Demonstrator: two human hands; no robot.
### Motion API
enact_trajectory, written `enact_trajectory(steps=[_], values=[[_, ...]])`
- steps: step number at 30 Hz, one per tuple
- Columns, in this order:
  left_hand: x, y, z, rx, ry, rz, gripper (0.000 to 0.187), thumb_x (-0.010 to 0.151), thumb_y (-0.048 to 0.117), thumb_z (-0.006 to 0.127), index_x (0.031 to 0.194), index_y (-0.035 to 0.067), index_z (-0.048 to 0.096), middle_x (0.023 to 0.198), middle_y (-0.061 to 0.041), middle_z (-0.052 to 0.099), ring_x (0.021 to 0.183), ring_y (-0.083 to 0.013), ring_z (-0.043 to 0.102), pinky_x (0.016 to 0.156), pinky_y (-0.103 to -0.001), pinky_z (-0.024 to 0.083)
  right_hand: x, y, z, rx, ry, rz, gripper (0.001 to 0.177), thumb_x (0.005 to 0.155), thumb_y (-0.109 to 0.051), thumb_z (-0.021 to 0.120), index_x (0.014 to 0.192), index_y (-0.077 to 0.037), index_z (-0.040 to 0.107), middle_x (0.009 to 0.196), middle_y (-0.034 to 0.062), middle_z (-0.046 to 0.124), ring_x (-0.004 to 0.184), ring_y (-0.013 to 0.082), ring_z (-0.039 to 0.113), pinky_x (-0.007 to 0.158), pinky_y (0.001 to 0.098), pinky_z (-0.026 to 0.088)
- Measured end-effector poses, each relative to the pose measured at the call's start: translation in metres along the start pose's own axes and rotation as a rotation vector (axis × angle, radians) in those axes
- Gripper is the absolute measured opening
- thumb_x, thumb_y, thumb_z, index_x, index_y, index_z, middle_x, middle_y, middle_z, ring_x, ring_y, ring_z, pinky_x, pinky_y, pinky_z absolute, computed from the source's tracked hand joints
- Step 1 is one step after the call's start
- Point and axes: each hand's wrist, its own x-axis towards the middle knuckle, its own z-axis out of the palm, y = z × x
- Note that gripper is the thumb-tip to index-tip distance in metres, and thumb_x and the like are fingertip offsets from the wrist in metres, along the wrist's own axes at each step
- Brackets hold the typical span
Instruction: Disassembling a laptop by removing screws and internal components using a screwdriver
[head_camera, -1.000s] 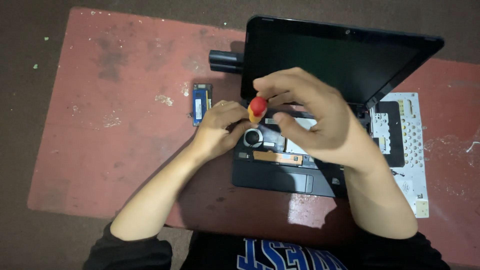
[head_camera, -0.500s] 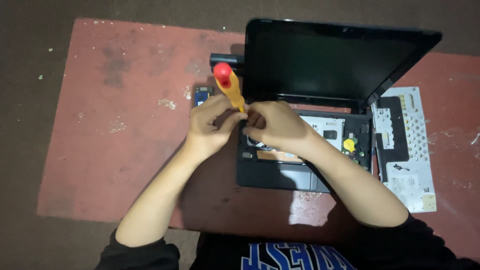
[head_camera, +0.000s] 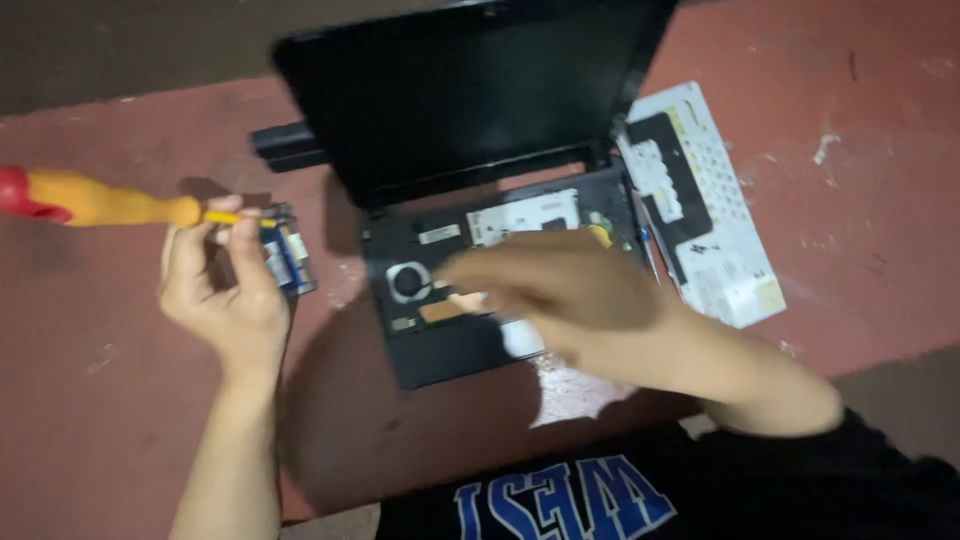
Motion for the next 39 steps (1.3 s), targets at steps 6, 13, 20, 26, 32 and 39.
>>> enact_trajectory(steps=[6, 13, 20, 26, 32, 39], values=[[-0.022, 0.017, 0.016, 0.108, -0.188, 0.116, 0.007, 0.103, -0.001, 0.062, 0.1, -0.008, 0.063, 0.108, -0.019, 0.07, 0.091, -0.035, 0.063, 0.1, -0.047, 0.046, -0.136, 0.138, -0.017, -0.37, 0.855, 0.196, 0.024, 0.107, 0.002, 0.051, 0.13, 0.001, 0.057, 0.119, 0.0136, 0.068, 0.102, 0.0201, 0.063, 0.096, 0.0342, 0.048], [-0.062, 0.001, 0.033, 0.042, -0.16, 0.058, 0.015, 0.104, -0.004, 0.059, 0.109, -0.017, 0.054, 0.107, -0.032, 0.065, 0.096, -0.0402, 0.065, 0.093, -0.047, 0.053, -0.152, 0.203, 0.019, -0.294, 0.889, 0.094, 0.05, 0.105, 0.002, 0.046, 0.151, -0.009, 0.03, 0.149, 0.0169, 0.047, 0.118, 0.0333, 0.067, 0.106, 0.0358, 0.049], [-0.074, -0.008, 0.036, 0.096, -0.242, 0.158, 0.017, 0.1, 0.005, 0.065, 0.106, -0.01, 0.061, 0.091, -0.018, 0.07, 0.076, -0.0257, 0.066, 0.071, -0.037, 0.054, -0.148, 0.209, 0.014, -0.368, 0.781, 0.194, 0.05, 0.1, -0.004, 0.052, 0.147, -0.007, 0.037, 0.132, 0.0105, 0.063, 0.129, 0.026, 0.059, 0.117, 0.0453, 0.034], [-0.079, -0.016, 0.039, 0.064, -0.285, 0.202, 0.013, 0.093, -0.002, 0.066, 0.101, -0.01, 0.06, 0.091, -0.022, 0.069, 0.077, -0.0291, 0.067, 0.074, -0.039, 0.056, -0.14, 0.199, 0.013, -0.348, 0.803, 0.178, 0.03, 0.093, -0.007, 0.062, 0.122, 0.0, 0.061, 0.125, 0.0143, 0.065, 0.13, 0.0306, 0.057, 0.117, 0.0487, 0.034], [-0.076, -0.01, 0.034, 0.142, -0.385, 0.133, 0.013, 0.098, 0.005, 0.062, 0.095, -0.008, 0.058, 0.092, -0.02, 0.07, 0.079, -0.0311, 0.065, 0.078, -0.039, 0.053, -0.153, 0.209, 0.021, -0.466, 1.028, 0.207, 0.038, 0.076, 0.011, 0.045, 0.109, 0.006, 0.061, 0.108, 0.0177, 0.067, 0.112, 0.0313, 0.058, 0.103, 0.0452, 0.045], [-0.074, -0.008, 0.037, 0.203, -0.371, 0.218, 0.017, 0.101, 0.005, 0.064, 0.1, -0.011, 0.064, 0.096, -0.016, 0.073, 0.08, -0.029, 0.064, 0.074, -0.037, 0.051, -0.148, 0.205, 0.02, -0.51, 1.002, 0.207, 0.042, 0.072, 0.009, 0.046, 0.11, 0.002, 0.062, 0.107, 0.013, 0.068, 0.11, 0.0292, 0.059, 0.103, 0.0468, 0.039]])
